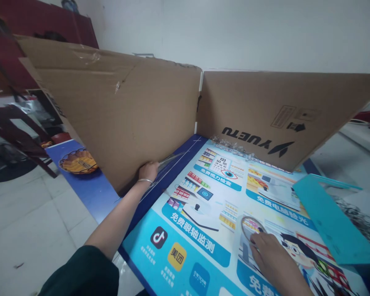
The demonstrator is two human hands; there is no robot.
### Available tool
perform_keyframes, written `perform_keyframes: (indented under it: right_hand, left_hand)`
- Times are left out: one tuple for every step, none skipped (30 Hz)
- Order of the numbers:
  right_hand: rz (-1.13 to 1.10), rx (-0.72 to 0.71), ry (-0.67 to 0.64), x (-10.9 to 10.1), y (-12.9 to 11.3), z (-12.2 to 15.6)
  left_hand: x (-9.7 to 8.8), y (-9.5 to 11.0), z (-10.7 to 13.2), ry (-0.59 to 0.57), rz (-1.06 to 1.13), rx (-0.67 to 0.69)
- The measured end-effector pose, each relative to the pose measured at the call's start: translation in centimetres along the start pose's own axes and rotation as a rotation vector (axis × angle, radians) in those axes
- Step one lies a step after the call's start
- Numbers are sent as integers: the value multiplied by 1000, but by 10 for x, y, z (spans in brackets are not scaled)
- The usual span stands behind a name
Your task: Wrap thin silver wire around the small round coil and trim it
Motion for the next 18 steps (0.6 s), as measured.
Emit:
perform_keyframes:
  right_hand:
    - [-13, -5, -4, 0, 1, 2]
    - [-25, -7, -6, 0, 3, 3]
    - [-33, -7, -3, 0, 4, 5]
    - [-37, -6, 2, -1, 6, 6]
    - [-40, -5, 8, -1, 6, 8]
    - [-43, -8, 11, -1, 6, 9]
    - [-44, -10, 13, -1, 7, 9]
    - [-42, -7, 15, -1, 7, 10]
    - [-40, 0, 13, -1, 8, 10]
    - [-40, 3, 7, 0, 9, 10]
    - [-44, 3, -3, 1, 10, 10]
    - [-51, 1, -15, 2, 10, 10]
    - [-60, -2, -27, 3, 11, 10]
    - [-68, -6, -40, 4, 11, 11]
    - [-74, -5, -49, 5, 12, 11]
    - [-77, -1, -52, 5, 13, 11]
    - [-78, 6, -53, 5, 14, 11]
    - [-81, 11, -55, 5, 13, 11]
  left_hand:
    - [-3, 2, 0, 23, -5, 7]
    - [-5, 5, 1, 42, -8, 17]
    - [-6, 7, 2, 54, -11, 32]
    - [-6, 9, 3, 59, -13, 48]
    - [-6, 11, 4, 56, -15, 65]
    - [-5, 12, 5, 49, -19, 80]
    - [-3, 13, 6, 38, -24, 92]
    - [-1, 12, 5, 26, -31, 101]
    - [0, 12, 4, 12, -39, 106]
    - [2, 12, 3, -2, -48, 111]
    - [4, 12, 1, -18, -56, 117]
    - [6, 12, 0, -35, -62, 124]
    - [8, 14, -2, -54, -66, 133]
    - [10, 15, -3, -73, -70, 143]
    - [12, 17, -3, -91, -75, 153]
    - [13, 19, -4, -108, -79, 164]
    - [14, 21, -4, -123, -84, 173]
    - [14, 23, -4, -136, -89, 179]
Point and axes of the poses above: each hand's wrist, its own z-axis away from the middle knuckle, its own x-axis out of the palm, y = z × x, the point moved 9 cm from there along -z, towards the middle knuckle, and after that the axes turned 14 degrees about y, right-handed, at the moved point
